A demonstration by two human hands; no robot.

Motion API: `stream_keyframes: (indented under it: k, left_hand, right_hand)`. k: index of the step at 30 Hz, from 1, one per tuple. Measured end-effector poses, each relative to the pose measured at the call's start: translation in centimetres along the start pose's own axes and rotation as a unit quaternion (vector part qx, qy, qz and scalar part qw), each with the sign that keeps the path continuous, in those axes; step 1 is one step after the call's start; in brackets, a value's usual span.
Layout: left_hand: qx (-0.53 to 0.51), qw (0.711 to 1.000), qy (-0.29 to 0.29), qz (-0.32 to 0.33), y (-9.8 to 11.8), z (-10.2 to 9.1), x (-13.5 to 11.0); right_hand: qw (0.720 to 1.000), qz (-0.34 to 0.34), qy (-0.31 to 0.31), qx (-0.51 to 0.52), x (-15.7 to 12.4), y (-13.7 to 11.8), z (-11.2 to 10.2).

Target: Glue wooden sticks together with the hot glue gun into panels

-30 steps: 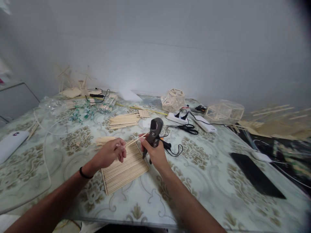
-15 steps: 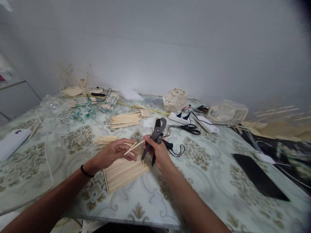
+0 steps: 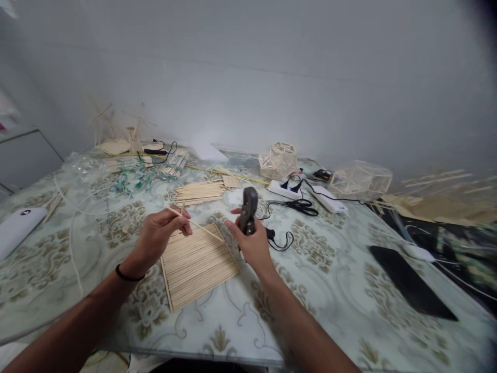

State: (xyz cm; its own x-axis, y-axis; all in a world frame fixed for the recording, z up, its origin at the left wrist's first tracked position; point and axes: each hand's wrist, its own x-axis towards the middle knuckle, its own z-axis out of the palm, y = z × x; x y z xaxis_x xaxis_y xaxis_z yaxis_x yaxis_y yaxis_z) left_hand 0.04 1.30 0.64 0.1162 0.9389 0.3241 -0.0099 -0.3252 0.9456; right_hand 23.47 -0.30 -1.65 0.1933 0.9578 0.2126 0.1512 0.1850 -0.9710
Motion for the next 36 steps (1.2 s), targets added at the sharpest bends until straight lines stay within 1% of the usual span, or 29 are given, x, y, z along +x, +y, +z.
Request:
stream_keyframes:
  k: [3,4,6,8,10,11,13,15,17,20,22,26,36]
  left_hand:
    - [0.016,1.000,-0.007,0.003,-0.4,0.3,-0.2]
    - [0.015,1.000,-0.014,-0.004,-0.5,0.5,-0.3]
    - [0.006,0.999,-0.034,-0.027,-0.7,0.8,-0.5]
    - [0.000,0.998,-0.053,-0.041,-0.8,1.2,-0.7]
    - [0.006,0.997,-0.054,-0.047,-1.0,1.5,-0.8]
    - [0.010,0.997,-0.055,-0.055,-1.2,1.7,-0.8]
    - [0.011,0.993,-0.072,-0.096,-1.6,2.0,-1.0]
    - [0.010,0.982,-0.111,-0.151,-2.1,2.2,-1.3]
    - [0.017,0.969,-0.161,-0.184,-2.4,2.5,-1.7]
    - [0.014,0.953,-0.229,-0.198,-2.5,2.9,-2.2]
    - [-0.016,0.945,-0.251,-0.211,-2.5,3.1,-2.4]
    - [-0.064,0.935,-0.254,-0.238,-2.5,3.5,-2.5]
    - [-0.039,0.937,-0.248,-0.242,-2.7,3.5,-2.7]
  right_hand:
    - [0.994,0.008,-0.109,-0.011,-1.1,-0.1,0.9]
    - [0.991,0.008,-0.134,-0.013,-1.5,-0.1,1.4]
    - [0.987,0.002,-0.158,-0.022,-2.2,-0.1,2.1]
    - [0.987,-0.002,-0.157,-0.029,-2.7,-0.2,2.6]
    - [0.990,0.009,-0.142,-0.019,-2.8,-0.3,2.8]
    - [0.991,0.023,-0.133,-0.005,-2.7,-0.3,2.7]
    - [0.992,0.059,-0.109,0.033,-2.4,-0.4,2.5]
    - [0.990,0.087,-0.089,0.066,-2.0,-0.5,2.2]
    - [0.988,0.098,-0.083,0.091,-1.7,-0.4,2.1]
    - [0.980,0.115,-0.090,0.139,-1.6,-0.3,2.3]
    - [0.974,0.125,-0.092,0.167,-1.7,-0.2,2.5]
    - [0.970,0.131,-0.096,0.180,-1.7,-0.1,2.6]
    - [0.974,0.116,-0.094,0.172,-1.4,0.2,2.3]
